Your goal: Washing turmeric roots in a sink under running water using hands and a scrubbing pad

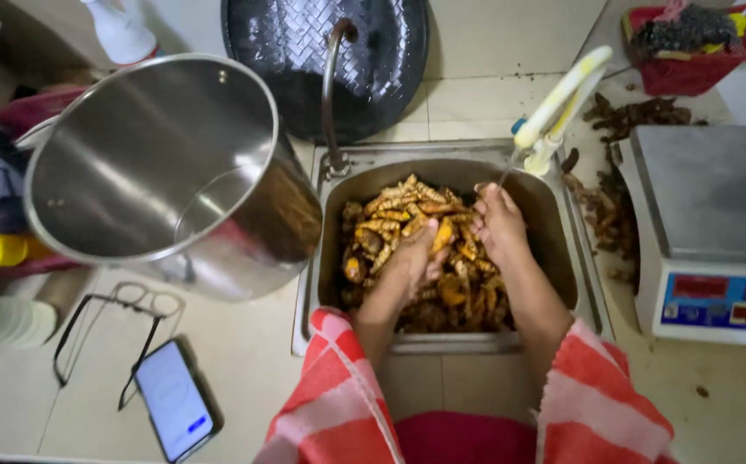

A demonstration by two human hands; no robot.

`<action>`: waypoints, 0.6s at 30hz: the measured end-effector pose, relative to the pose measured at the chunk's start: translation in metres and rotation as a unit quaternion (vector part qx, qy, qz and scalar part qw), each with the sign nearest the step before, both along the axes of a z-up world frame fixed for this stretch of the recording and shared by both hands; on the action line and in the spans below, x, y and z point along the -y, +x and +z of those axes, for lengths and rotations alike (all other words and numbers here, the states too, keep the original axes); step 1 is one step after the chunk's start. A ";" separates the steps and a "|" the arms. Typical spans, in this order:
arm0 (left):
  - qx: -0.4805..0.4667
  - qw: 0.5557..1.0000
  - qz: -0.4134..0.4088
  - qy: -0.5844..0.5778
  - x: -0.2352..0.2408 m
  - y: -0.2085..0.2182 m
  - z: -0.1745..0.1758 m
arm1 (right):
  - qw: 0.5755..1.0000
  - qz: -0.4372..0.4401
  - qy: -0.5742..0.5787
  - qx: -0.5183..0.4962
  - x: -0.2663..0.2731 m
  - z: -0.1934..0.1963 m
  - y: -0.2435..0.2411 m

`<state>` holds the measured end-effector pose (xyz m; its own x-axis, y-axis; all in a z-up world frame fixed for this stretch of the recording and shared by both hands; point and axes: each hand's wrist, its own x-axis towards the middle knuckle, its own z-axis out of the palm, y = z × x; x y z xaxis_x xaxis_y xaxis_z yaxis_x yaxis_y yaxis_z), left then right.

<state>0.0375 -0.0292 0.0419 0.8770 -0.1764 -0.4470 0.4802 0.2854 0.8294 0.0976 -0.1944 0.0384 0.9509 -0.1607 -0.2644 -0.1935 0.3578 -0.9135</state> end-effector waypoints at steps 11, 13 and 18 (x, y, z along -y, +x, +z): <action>-0.062 0.963 -0.003 -0.261 0.072 0.084 -0.044 | 0.999 0.012 0.017 -0.048 0.033 -0.012 0.015; -0.064 0.971 0.012 -0.231 0.081 0.080 -0.054 | 0.998 0.006 -0.003 -0.058 0.042 -0.026 0.007; 0.140 0.990 0.015 0.017 0.094 0.085 -0.079 | 0.997 0.025 -0.014 -0.076 0.034 -0.009 0.001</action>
